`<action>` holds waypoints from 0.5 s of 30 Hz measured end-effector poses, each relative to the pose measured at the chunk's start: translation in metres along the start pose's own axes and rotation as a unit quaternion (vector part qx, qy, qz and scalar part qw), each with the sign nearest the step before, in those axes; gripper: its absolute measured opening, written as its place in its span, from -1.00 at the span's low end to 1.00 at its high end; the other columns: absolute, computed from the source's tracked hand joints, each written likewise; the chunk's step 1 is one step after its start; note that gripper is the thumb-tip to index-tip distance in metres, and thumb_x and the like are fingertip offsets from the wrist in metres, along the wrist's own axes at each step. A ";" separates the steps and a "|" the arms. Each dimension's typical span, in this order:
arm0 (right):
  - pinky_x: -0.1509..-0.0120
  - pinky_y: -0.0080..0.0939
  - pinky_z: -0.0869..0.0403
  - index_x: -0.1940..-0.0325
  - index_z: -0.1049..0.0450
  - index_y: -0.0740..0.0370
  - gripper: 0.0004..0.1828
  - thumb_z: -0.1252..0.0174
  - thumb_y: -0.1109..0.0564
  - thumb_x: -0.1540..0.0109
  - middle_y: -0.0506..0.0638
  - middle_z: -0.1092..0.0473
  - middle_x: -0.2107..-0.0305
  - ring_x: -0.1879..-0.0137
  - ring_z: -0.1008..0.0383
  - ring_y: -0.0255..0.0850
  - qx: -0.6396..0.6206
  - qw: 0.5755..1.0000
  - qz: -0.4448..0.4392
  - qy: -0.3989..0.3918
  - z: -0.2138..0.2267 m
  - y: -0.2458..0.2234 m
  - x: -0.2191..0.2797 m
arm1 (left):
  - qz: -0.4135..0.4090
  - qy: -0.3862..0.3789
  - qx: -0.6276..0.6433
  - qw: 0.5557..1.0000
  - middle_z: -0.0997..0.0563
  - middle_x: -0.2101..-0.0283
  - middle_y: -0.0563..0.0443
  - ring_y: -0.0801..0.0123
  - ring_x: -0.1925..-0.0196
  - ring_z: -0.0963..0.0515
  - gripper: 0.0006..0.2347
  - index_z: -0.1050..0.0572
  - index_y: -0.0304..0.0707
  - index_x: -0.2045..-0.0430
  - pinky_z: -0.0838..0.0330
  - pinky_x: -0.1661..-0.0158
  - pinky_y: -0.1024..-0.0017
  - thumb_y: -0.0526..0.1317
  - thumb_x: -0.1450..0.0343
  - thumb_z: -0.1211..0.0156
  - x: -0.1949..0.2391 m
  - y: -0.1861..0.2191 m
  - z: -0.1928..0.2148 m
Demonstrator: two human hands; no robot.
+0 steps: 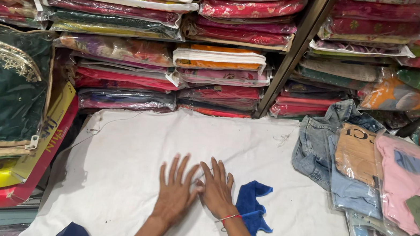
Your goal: The person sits on the floor and wipes the plastic packaging of several folded garments using a blue cloth. They handle an orange garment, a blue patterned garment, a dark blue floral garment, a pink floral garment, a white branded package, and a pink embroidered garment, wiping each one before setting it aside.
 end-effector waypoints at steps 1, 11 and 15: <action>-0.53 0.39 0.21 -0.53 -0.04 -0.04 -0.28 -0.04 -0.10 -0.30 0.15 0.23 -0.53 -0.64 0.36 0.09 -0.006 1.000 0.002 -0.013 0.001 -0.004 -0.006 | 0.082 -0.090 -0.011 0.992 0.26 -0.57 -0.03 0.09 -0.62 0.34 -0.44 0.02 0.05 -0.44 0.45 -0.46 -0.16 0.16 -0.54 0.22 -0.006 -0.018 -0.014; -0.48 0.45 0.26 -0.49 -0.16 -0.07 -0.35 -0.03 -0.17 -0.33 0.17 0.10 -0.48 -0.58 0.26 0.12 0.035 0.990 0.086 0.107 -0.031 0.013 -0.011 | 0.222 -0.225 -0.075 0.946 0.30 -0.57 0.13 0.22 -0.58 0.43 -0.39 0.22 0.16 -0.48 0.55 -0.43 -0.08 0.26 -0.52 0.46 -0.015 -0.046 -0.053; -0.45 0.45 0.21 -0.45 -0.23 -0.03 -0.36 -0.08 -0.15 -0.29 0.20 -0.01 -0.43 -0.55 0.16 0.14 0.039 0.977 0.112 0.179 -0.030 0.012 -0.013 | 0.133 0.050 -0.101 0.985 0.18 -0.51 0.10 0.25 -0.55 0.32 -0.41 0.12 0.11 -0.42 0.47 -0.43 -0.10 0.25 -0.49 0.46 -0.019 -0.051 -0.069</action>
Point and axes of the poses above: each hand's wrist, its own x-axis away from the middle knuckle, its own z-axis out of the back of the hand, y = z × x, the point moved 1 cm from there along -x, towards the middle knuckle
